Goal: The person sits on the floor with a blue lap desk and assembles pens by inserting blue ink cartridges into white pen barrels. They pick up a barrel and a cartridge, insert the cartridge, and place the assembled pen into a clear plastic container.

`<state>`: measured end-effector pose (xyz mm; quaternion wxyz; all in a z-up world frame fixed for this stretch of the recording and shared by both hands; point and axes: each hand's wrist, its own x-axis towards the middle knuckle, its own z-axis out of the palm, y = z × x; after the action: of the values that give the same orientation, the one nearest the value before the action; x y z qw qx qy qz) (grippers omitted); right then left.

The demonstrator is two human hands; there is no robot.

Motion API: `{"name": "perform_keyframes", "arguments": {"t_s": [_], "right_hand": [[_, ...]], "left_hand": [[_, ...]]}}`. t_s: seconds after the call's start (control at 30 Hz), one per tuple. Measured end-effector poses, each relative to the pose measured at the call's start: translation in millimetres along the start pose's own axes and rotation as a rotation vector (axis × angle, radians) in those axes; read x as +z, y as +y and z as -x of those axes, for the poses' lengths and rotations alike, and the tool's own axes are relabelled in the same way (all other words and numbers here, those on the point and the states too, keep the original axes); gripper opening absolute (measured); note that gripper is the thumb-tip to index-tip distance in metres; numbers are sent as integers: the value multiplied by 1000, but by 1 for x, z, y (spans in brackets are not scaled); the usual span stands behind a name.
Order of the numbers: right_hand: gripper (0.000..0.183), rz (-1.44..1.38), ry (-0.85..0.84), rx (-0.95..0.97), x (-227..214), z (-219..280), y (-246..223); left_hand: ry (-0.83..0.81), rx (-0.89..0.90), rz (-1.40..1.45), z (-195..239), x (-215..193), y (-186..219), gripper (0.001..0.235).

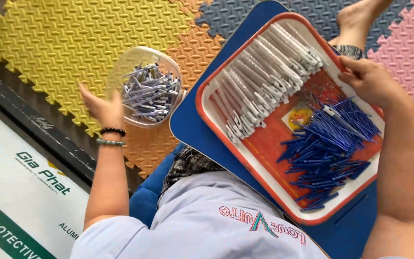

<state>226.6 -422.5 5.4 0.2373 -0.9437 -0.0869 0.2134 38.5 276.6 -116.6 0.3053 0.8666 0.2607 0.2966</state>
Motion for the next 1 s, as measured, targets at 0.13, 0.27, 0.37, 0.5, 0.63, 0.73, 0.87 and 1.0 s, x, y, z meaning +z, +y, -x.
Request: {"name": "perform_keyframes", "arguments": {"t_s": [0.13,0.27,0.37,0.5,0.63,0.73,0.87,1.0], "right_hand": [[51,158,-11,26,6,6,-28],[46,32,72,-93,13,8,-25],[57,155,270,-247,33,2,-1],[74,318,465,-172,35,22,-11],[67,166,527,-327,5,62,-52],[59,220,689,-527,-5,80,-76],[70,519,881,-641,-20,109,-110],[76,1051,1085,-456,-52,134,-114]], "left_hand": [[-258,-659,-53,45,29,-48,115],[-224,-666,-122,63,29,-67,124],[-859,-1385,615,63,54,-123,50],[-700,-1413,775,22,56,-102,36],[-635,-1158,730,-57,65,-82,24],[-448,-796,700,-114,50,-10,27],[-648,-470,680,-159,33,156,26],[-962,-353,676,-113,19,365,53]]}}
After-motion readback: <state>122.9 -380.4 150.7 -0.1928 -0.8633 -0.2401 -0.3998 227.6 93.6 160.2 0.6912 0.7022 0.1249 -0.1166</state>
